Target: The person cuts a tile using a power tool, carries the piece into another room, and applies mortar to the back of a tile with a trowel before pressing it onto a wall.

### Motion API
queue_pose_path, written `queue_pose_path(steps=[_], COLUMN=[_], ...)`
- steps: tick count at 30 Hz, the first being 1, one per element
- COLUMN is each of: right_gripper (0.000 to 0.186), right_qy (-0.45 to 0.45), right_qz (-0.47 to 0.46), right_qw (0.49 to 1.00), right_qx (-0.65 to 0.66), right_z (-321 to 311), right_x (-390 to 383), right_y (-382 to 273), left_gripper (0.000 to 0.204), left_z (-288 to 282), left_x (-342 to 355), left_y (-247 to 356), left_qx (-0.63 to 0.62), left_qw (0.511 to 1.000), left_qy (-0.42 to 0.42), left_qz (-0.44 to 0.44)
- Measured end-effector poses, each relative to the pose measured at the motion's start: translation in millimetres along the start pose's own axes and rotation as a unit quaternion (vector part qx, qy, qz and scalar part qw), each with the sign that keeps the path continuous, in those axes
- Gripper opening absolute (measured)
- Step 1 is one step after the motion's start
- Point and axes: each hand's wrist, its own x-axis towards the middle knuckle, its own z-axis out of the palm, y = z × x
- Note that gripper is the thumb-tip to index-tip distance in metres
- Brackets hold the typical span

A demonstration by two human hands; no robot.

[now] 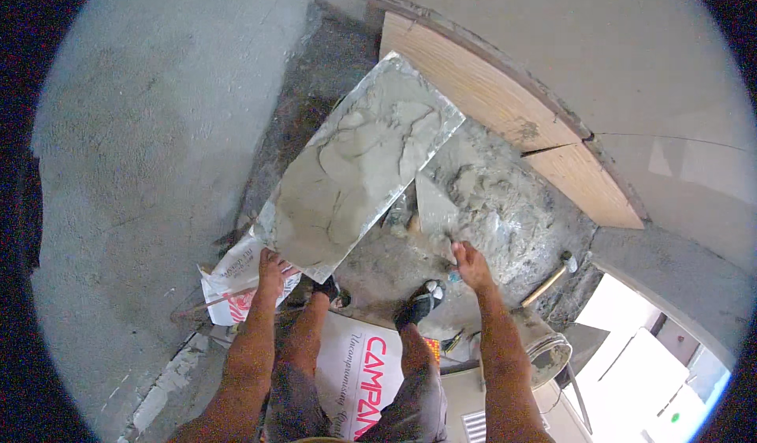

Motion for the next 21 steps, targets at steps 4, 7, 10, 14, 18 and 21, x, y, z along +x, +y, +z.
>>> queue_pose_path(steps=[4,7,10,14,18,21], right_gripper=[0.058,0.062,0.068,0.068,0.061,0.060], right_qy=[-0.007,0.003,-0.046,-0.092,-0.082,-0.171], right_qz=[0.068,0.045,0.055,0.087,-0.150,0.036], right_qw=[0.998,0.996,0.988,0.984,0.983,0.982], right_qx=[0.000,0.083,0.140,0.124,-0.070,-0.072], right_z=[-37.2,-45.1,-50.4,-5.6,65.3,95.3], right_x=[-9.9,21.3,52.5,33.6,-1.3,-46.2], right_y=[6.2,-59.2,-93.1,-94.0,-40.5,-96.5], left_gripper=[0.050,0.047,0.044,0.040,0.049,0.041], left_z=[10.8,3.6,7.2,12.0,1.1,-8.3], left_x=[-1.1,1.5,7.0,8.8,18.9,19.9], left_y=[-3.6,-3.1,-9.3,2.1,-1.1,2.2], left_qx=[0.005,0.016,0.029,0.044,0.005,-0.064], left_qw=[1.000,1.000,1.000,0.999,0.999,0.996], left_qy=[-0.016,-0.009,0.002,0.017,-0.009,-0.024], left_qz=[-0.003,0.008,0.008,-0.009,-0.037,-0.051])
